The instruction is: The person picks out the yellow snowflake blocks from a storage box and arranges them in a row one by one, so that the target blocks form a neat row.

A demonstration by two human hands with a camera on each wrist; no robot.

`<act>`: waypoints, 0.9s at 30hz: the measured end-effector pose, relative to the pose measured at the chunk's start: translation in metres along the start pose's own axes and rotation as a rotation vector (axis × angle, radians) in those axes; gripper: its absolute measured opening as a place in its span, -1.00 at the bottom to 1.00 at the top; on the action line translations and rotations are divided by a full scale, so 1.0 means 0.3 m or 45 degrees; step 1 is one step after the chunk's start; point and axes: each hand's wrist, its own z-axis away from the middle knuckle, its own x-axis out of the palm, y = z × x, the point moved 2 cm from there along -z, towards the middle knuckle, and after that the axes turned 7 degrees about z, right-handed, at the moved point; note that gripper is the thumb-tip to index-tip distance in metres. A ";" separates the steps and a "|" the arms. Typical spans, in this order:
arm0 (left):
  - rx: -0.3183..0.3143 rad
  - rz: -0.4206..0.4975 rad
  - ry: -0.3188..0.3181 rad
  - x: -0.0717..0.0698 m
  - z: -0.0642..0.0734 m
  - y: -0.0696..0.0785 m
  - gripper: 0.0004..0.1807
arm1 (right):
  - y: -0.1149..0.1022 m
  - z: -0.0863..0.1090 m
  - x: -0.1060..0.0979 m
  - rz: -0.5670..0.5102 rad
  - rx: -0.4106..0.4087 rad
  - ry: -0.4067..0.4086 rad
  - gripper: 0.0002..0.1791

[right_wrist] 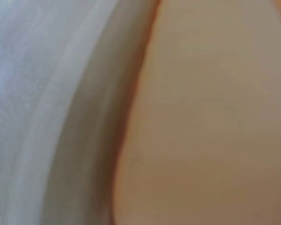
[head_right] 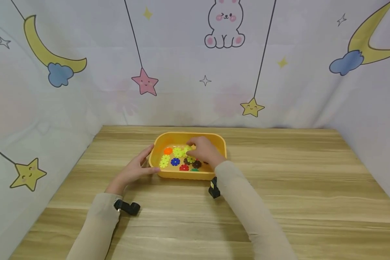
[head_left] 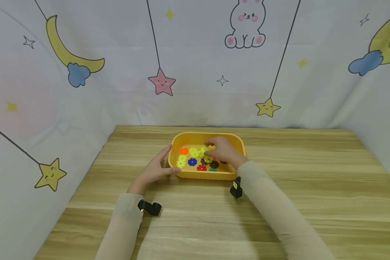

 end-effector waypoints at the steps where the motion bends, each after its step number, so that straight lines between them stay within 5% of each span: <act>1: -0.004 -0.001 0.000 0.000 0.001 0.000 0.14 | -0.002 0.004 -0.006 0.000 -0.013 0.009 -0.52; 11: -0.008 -0.005 -0.008 0.003 0.004 -0.004 0.13 | 0.005 0.056 -0.075 -0.110 -0.075 0.131 -0.49; 27: -0.003 0.001 -0.005 -0.005 -0.003 -0.001 0.15 | 0.100 0.148 -0.232 -0.251 -0.017 0.300 -0.51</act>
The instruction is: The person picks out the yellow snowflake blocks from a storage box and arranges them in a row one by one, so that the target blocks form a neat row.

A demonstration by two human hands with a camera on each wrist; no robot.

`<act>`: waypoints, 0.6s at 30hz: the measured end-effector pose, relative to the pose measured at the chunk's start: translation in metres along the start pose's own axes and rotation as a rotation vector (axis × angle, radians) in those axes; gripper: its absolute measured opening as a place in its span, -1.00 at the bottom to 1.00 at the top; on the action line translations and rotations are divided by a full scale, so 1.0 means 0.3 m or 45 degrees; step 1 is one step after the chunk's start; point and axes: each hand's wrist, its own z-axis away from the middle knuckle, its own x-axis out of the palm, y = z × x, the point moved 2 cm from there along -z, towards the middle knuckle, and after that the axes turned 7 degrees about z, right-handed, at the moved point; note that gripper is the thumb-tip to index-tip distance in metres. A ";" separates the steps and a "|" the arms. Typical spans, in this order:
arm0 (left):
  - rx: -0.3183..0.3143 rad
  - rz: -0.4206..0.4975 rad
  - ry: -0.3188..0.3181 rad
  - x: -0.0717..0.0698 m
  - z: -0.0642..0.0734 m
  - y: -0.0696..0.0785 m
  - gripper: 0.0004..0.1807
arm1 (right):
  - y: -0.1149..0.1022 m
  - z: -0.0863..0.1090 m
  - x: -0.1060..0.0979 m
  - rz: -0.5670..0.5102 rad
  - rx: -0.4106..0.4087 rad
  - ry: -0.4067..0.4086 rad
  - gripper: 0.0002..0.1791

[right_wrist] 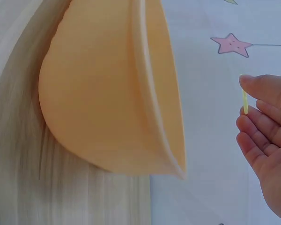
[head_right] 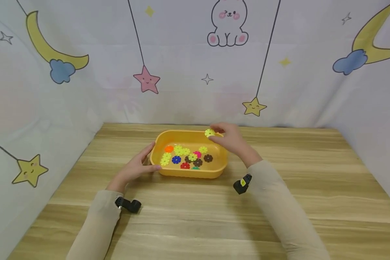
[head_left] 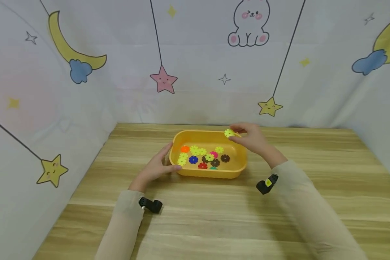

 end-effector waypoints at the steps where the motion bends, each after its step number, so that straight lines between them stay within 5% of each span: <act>1: 0.000 0.001 -0.002 0.001 -0.001 0.002 0.15 | 0.007 0.005 -0.011 0.003 0.013 0.001 -0.50; 18: -0.031 0.005 0.001 0.003 -0.007 0.001 0.14 | 0.186 0.073 -0.114 0.093 0.111 0.084 -0.49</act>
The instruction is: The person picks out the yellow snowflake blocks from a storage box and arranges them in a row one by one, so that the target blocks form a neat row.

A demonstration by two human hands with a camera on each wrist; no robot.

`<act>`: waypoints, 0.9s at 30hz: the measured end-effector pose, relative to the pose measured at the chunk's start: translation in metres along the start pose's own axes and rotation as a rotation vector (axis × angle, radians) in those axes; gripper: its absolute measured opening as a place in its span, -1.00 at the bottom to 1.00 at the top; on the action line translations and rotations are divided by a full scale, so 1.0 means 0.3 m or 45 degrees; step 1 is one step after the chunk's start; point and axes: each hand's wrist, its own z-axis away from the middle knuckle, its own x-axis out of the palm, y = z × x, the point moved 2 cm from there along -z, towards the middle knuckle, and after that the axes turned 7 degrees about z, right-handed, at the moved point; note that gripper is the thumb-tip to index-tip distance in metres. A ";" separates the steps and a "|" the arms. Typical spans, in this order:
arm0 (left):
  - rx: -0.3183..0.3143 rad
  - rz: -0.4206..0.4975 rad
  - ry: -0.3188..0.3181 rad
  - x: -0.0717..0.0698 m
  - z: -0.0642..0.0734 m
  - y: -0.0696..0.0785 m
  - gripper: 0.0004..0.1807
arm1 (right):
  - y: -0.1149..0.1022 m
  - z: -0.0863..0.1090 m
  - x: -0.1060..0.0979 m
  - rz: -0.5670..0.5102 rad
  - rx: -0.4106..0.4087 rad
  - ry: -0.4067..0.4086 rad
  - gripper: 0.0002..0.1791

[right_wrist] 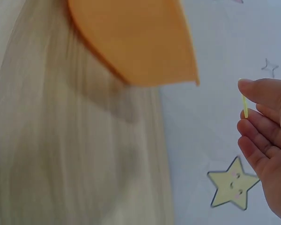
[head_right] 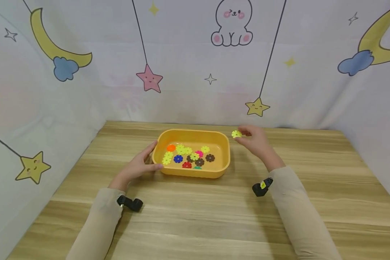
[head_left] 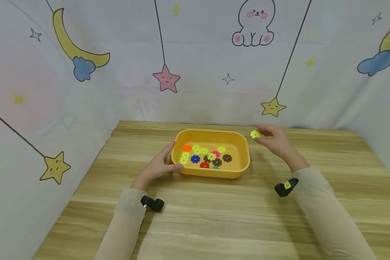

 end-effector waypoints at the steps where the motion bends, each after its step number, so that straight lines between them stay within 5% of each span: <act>1: 0.000 0.001 -0.002 0.000 0.000 0.000 0.14 | 0.014 0.002 0.001 0.012 -0.002 0.004 -0.49; 9: 0.016 0.014 0.007 0.001 0.004 -0.004 0.11 | 0.101 0.015 0.034 0.124 0.068 -0.024 -0.46; 27: -0.006 0.026 0.008 0.006 0.003 -0.005 0.11 | 0.176 0.024 0.129 0.044 0.083 -0.037 -0.52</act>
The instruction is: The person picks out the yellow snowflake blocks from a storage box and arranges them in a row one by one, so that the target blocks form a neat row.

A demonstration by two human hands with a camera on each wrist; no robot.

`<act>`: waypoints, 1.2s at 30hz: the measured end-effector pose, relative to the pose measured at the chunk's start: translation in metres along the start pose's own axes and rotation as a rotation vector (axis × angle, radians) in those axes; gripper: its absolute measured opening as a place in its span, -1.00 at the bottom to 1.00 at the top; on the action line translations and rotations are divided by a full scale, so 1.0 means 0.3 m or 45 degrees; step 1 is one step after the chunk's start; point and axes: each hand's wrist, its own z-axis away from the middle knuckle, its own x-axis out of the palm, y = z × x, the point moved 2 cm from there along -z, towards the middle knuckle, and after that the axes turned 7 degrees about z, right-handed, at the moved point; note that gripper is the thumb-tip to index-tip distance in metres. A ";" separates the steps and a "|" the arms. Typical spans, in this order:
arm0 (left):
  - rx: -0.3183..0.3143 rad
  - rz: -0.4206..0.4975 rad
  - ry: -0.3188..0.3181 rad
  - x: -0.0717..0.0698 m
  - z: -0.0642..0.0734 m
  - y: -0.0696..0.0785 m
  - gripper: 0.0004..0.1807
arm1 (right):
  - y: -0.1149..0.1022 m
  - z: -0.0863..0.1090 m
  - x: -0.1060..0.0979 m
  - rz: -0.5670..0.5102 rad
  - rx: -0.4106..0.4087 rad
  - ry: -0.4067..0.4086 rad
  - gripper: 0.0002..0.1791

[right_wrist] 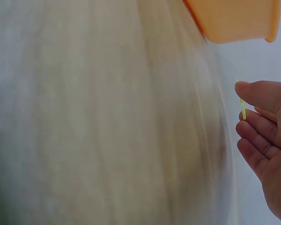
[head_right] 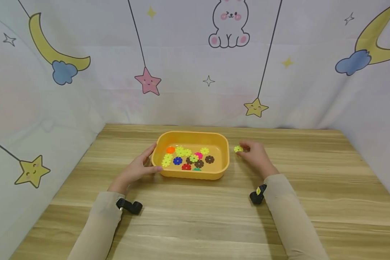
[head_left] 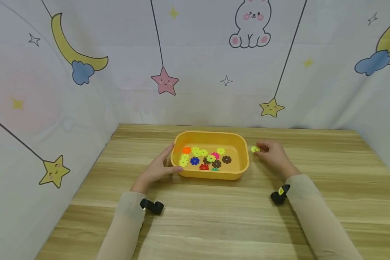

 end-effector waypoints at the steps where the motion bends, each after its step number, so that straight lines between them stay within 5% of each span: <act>1: 0.005 0.000 -0.001 0.000 0.000 0.001 0.11 | 0.003 0.000 0.001 0.005 0.001 -0.002 -0.52; 36: 0.011 -0.027 -0.014 0.002 0.005 0.008 0.11 | 0.019 -0.002 0.025 0.107 -0.006 -0.067 -0.53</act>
